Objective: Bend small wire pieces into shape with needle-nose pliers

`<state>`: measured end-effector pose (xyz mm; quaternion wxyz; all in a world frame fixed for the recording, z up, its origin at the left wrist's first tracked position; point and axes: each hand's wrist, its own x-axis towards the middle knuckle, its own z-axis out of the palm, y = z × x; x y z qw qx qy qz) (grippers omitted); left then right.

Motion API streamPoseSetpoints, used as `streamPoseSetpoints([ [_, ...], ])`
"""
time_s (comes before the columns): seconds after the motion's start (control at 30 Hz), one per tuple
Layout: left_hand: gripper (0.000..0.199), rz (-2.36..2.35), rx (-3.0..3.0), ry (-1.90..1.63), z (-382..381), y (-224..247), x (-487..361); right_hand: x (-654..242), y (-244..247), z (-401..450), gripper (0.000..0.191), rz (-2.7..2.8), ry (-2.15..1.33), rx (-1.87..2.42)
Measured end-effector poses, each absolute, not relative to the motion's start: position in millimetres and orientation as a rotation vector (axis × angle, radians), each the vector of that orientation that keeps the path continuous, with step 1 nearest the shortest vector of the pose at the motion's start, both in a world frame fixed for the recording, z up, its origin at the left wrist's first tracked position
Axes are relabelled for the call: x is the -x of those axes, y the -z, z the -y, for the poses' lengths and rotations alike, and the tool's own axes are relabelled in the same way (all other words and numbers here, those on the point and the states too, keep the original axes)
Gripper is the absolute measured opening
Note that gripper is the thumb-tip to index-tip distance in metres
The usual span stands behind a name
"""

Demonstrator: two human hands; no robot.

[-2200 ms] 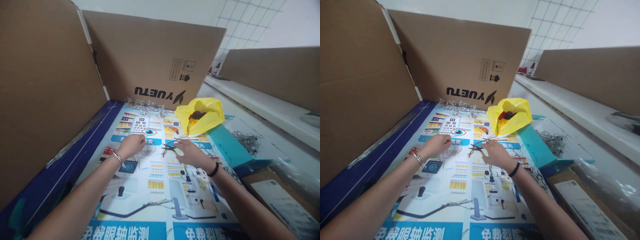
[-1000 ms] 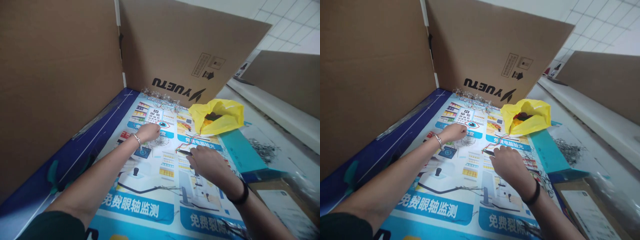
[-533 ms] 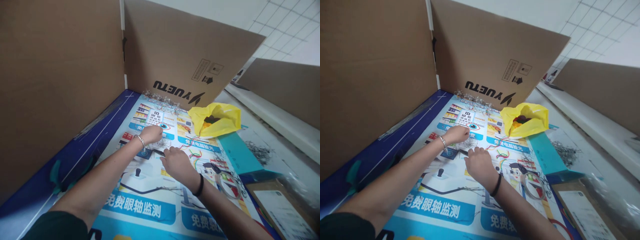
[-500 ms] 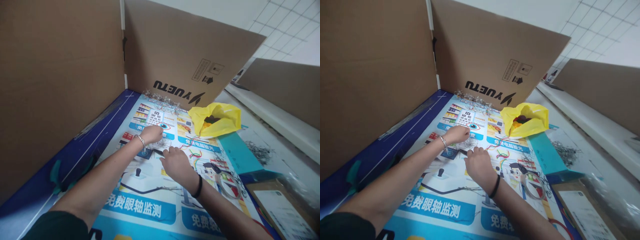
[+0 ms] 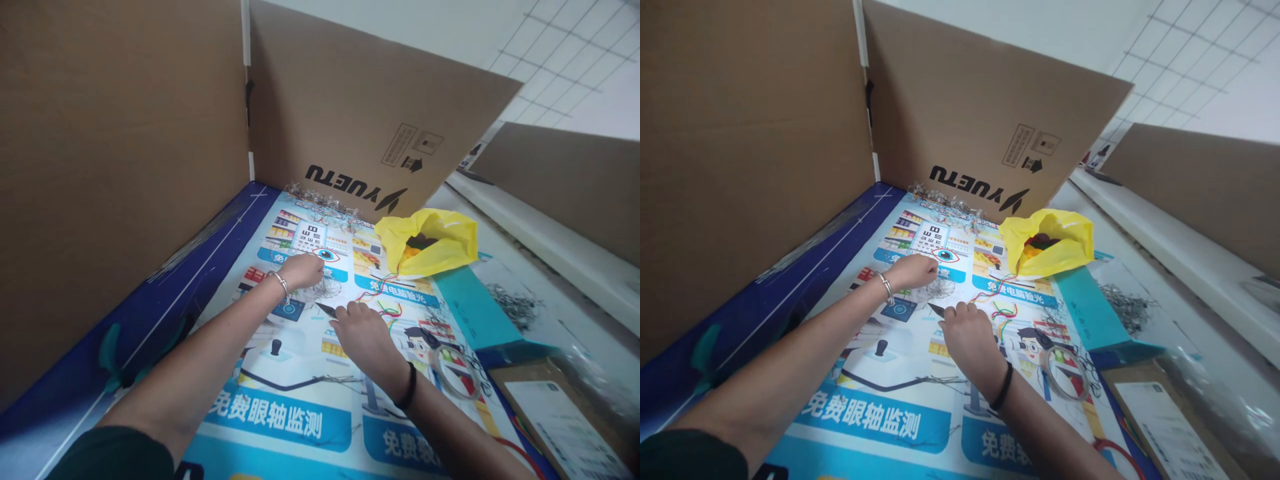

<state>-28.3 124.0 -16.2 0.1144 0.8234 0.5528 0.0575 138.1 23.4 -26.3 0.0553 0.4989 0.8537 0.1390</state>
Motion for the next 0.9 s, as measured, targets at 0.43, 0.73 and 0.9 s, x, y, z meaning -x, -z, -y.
streamPoseSetpoints([
  [0.43,0.023,-1.541,-2.439,-0.124,-127,17,33,-167,9,-20,0.031,-2.538,-0.077,-1.584],
  [0.73,0.027,-1.711,-2.517,-0.227,-120,16,25,-148,11,-14,0.031,-2.516,-0.263,-1.576],
  [0.9,0.027,-1.712,-2.509,-0.157,-116,13,22,-135,13,-1,0.021,-2.512,-0.435,-1.544],
])
